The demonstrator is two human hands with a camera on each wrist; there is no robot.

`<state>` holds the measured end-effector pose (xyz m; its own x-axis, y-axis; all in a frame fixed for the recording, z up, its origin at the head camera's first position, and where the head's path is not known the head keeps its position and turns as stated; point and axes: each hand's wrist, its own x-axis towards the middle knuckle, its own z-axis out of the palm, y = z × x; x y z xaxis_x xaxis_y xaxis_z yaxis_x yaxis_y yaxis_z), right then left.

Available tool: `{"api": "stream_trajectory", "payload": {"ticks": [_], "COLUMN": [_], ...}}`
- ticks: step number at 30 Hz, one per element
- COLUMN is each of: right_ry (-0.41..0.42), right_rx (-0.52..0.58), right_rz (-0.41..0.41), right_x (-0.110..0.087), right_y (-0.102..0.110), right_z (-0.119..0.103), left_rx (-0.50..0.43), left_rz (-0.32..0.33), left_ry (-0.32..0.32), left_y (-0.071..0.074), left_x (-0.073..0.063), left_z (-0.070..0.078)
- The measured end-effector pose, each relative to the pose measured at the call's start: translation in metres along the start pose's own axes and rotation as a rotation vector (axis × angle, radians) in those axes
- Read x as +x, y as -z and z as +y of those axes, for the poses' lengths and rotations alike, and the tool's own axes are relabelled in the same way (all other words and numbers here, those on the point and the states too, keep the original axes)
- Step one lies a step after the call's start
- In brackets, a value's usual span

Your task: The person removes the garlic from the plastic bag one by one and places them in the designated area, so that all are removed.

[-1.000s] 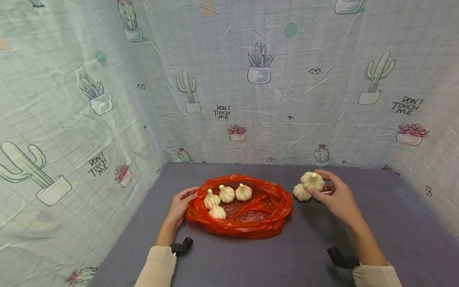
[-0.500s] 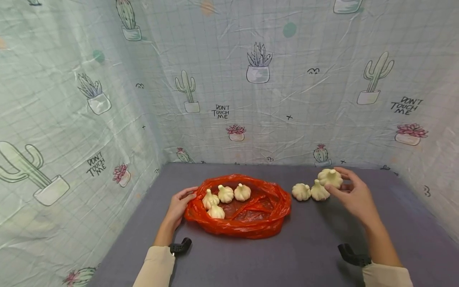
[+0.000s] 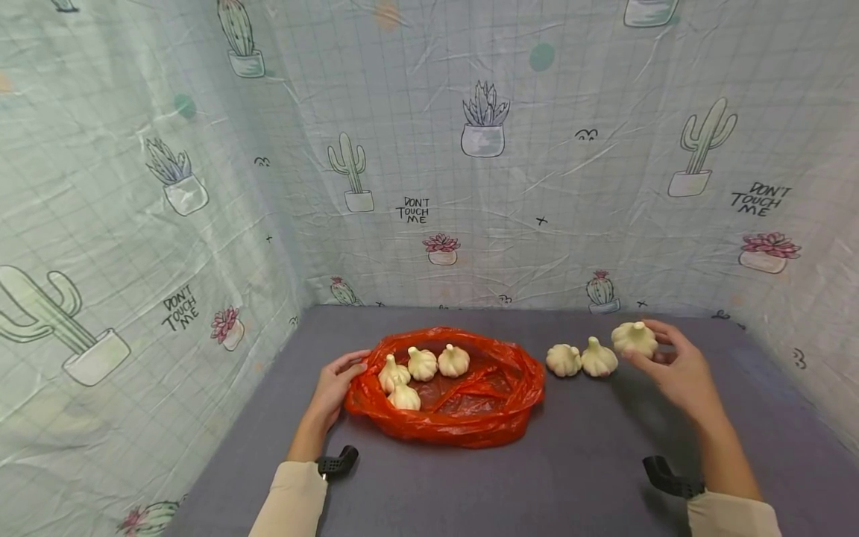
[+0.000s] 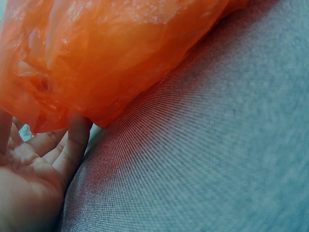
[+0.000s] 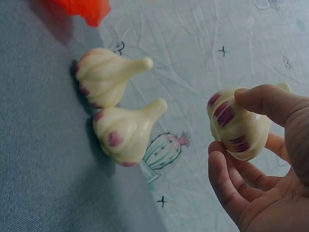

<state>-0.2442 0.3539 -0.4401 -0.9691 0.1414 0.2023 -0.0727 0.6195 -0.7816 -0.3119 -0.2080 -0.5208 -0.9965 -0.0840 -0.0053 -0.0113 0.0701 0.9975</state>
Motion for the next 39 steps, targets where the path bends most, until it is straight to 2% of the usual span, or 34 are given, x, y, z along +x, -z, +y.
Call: {"api": "stream_trajectory", "payload": {"ticks": [7,13,25,39], "right_ry": [-0.025,-0.062,-0.09,-0.11], "right_rx": [-0.041,-0.033,-0.019,-0.031], "right_rz": [-0.014,-0.053,-0.046,-0.06], "right_x": [0.004,0.004,0.007,0.007], "right_y": [0.001,0.0,-0.003,-0.011], "right_z": [0.012,0.023,0.035,0.061], "left_rx": [0.002,0.003,-0.001,-0.002], "left_rz": [0.002,0.0,0.01,0.011], "left_ry": [0.005,0.007,-0.002,-0.002], "left_y": [0.0,0.0,0.001,0.001], "left_x": [0.0,-0.001,0.001,0.001], "left_z": [0.001,0.001,-0.001,-0.003]}}
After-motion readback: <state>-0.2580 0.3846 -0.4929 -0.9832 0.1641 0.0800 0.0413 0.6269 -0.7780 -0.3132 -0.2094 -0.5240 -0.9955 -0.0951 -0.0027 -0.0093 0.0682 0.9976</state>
